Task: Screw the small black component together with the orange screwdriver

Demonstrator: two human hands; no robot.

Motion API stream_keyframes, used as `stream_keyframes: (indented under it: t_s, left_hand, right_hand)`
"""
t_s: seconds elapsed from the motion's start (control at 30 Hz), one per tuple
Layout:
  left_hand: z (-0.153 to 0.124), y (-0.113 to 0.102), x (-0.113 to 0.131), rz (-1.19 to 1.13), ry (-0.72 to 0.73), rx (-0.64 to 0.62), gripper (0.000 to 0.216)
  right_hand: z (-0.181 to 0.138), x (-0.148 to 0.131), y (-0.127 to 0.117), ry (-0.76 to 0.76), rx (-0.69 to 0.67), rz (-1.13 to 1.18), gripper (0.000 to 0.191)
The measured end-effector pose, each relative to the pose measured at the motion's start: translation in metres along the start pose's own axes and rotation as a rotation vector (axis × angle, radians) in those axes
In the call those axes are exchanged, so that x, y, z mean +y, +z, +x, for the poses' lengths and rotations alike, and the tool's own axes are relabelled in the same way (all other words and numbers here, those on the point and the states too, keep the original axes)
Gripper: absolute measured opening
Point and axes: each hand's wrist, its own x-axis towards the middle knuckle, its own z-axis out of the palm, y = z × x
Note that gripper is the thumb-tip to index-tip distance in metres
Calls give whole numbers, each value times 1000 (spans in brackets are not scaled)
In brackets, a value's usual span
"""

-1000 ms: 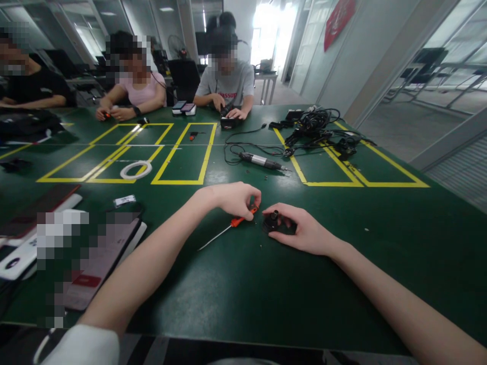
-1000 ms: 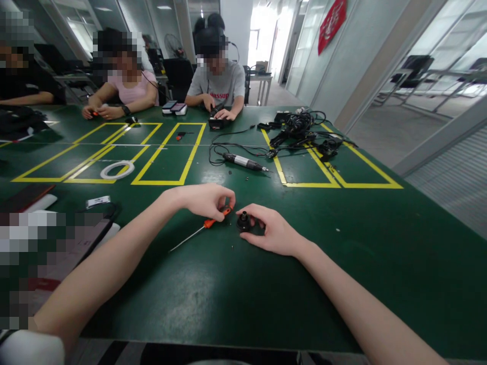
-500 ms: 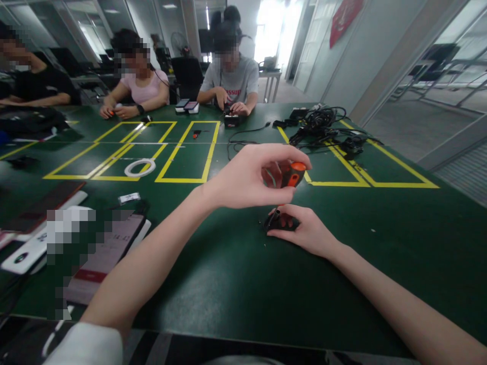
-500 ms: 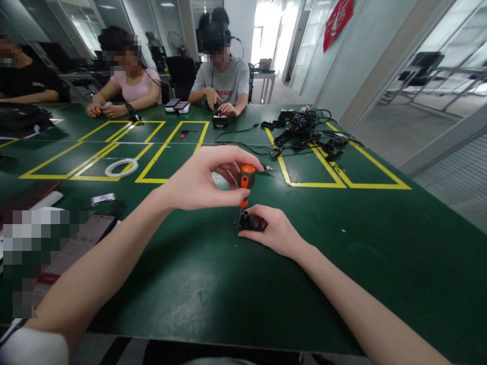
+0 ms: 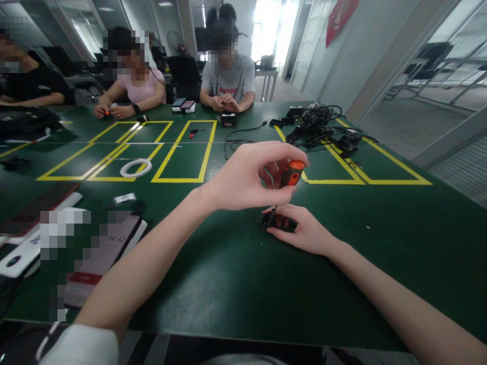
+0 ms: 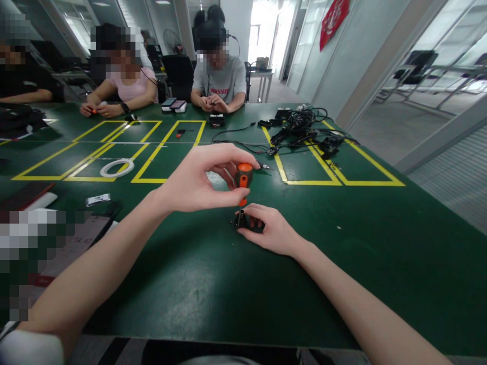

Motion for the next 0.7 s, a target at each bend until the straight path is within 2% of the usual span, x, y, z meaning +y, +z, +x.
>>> stream_keyframes:
  t_s: [0.4,0.7]
  left_hand:
    - [1,-3,0,2,100,52,24]
    - [-1,-1,3,69,65,34,23]
  right_hand:
    - [-1,3,1,-51,14,-29,17]
    - [-1,2,0,-50,17,-32,17]
